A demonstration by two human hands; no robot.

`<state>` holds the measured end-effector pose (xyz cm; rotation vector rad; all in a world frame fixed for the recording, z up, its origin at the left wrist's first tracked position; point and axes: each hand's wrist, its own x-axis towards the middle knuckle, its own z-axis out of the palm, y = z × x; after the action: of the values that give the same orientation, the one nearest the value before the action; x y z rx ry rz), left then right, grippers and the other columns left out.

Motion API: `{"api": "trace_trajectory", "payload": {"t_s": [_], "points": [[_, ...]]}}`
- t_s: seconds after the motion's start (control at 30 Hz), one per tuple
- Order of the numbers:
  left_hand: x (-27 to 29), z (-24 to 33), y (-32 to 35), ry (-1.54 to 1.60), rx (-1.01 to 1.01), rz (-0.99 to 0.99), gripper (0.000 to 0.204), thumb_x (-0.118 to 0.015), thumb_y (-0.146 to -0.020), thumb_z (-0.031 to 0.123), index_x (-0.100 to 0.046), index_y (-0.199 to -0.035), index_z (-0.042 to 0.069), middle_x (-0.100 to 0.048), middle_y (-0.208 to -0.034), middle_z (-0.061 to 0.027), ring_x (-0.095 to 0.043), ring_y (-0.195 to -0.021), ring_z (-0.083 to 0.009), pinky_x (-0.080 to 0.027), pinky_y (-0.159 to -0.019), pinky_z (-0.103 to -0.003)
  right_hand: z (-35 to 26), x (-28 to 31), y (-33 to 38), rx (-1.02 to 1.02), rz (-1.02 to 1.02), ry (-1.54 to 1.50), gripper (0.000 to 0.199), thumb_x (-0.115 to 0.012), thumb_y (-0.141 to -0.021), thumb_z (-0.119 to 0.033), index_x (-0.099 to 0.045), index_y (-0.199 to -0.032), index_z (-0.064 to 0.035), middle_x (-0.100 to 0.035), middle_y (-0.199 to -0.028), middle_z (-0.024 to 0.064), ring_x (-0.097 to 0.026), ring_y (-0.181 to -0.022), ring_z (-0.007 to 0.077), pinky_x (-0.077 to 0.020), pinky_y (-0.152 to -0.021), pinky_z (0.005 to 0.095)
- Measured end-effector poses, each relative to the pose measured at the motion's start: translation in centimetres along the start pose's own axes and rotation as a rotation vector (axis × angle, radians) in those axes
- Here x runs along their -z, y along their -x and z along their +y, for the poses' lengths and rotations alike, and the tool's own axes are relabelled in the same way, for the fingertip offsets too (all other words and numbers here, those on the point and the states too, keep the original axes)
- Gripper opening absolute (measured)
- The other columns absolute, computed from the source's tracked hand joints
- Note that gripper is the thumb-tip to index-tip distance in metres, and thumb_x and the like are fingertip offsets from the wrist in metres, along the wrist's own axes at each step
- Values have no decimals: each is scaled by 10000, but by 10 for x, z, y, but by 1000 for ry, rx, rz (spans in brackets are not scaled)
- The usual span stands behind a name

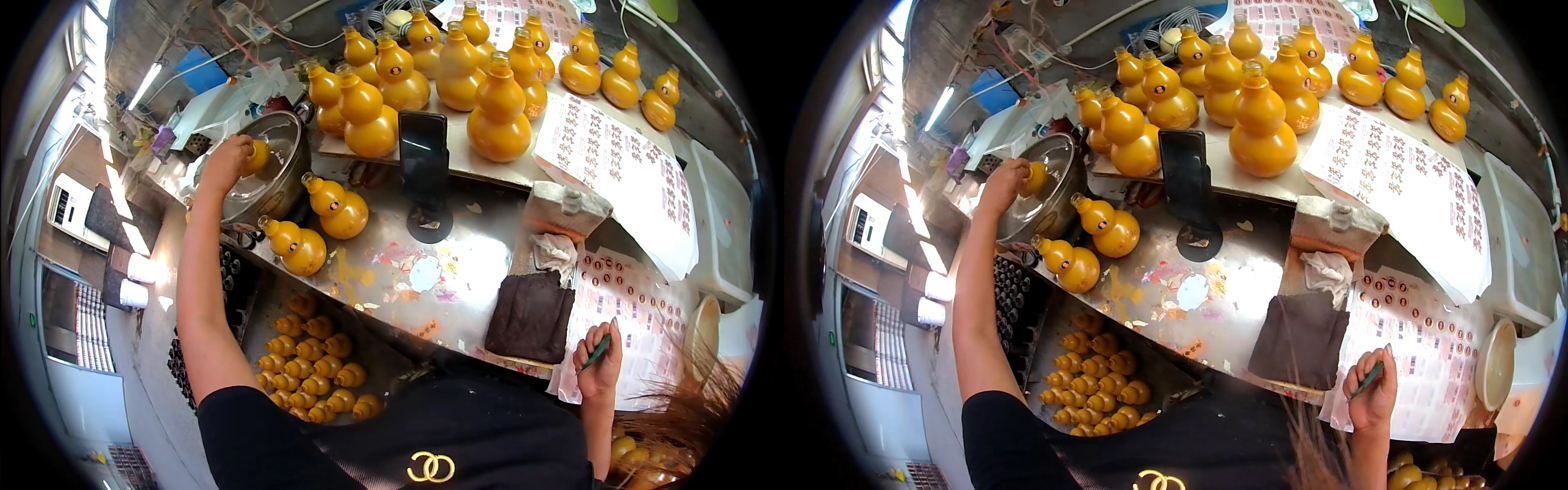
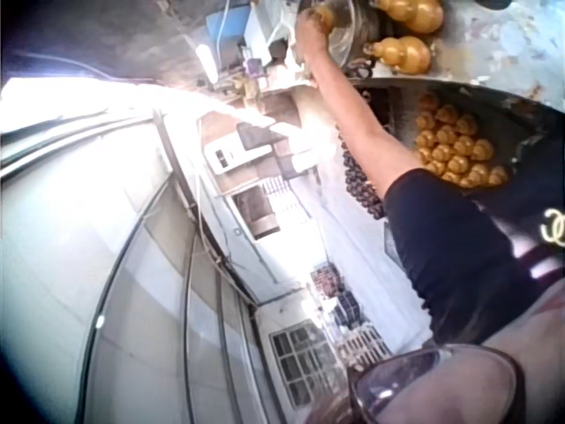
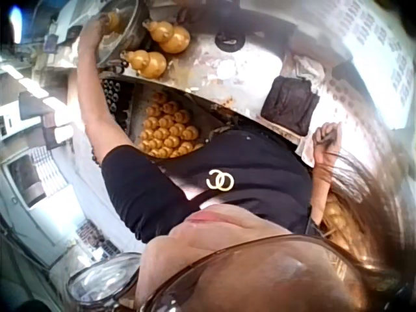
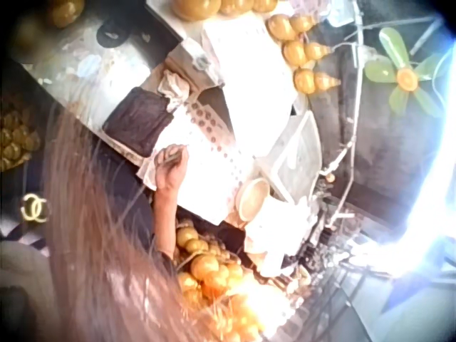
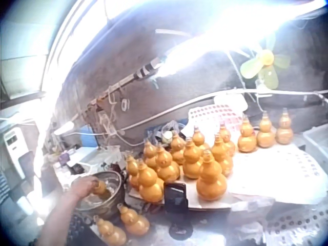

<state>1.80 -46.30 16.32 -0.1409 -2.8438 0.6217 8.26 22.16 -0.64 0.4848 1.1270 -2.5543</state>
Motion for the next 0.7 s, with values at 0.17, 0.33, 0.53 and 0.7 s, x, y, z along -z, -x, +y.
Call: {"api": "trace_trajectory", "payload": {"t_s": [0.17,0.33,0.53,0.7], "points": [[3,5,3,36,33,-160,166,-513,-806,54,-653,-887,16,-592,-1024,-92,-600,-941,-297,-499,-792,-361,7,-6,-11,-41,-15,-11,371,-457,-971,-375,-411,-704,-121,-397,-605,18,-388,-424,158,-312,-389,300],[1,1,-3,-77,30,-119,86,-616,-774,117,-650,-799,42,-572,-998,-111,-599,-938,-313,-499,-773,-395,7,-11,-9,-32,-24,19,356,-458,-970,-372,-426,-719,-122,-400,-608,17,-393,-429,159,-315,-396,301],[-79,-55,-3,-130,217,-45,141,-536,-823,108,-627,-870,10,-645,-849,-223,-625,-796,-394,-503,-736,-474,10,6,-2,-45,55,-34,314,-495,-950,-363,-470,-746,-127,-466,-639,23,-443,-474,171,-368,-462,315],[-80,-228,101,120,545,144,395,-556,-913,318,-577,-1141,-5,-610,-1095,-216,-616,-918,-329,-491,-791,-425,4,-4,-6,-69,-62,-86,257,-549,-939,-287,-552,-783,-82,-558,-690,52,-539,-576,181,-455,-554,319]]}}
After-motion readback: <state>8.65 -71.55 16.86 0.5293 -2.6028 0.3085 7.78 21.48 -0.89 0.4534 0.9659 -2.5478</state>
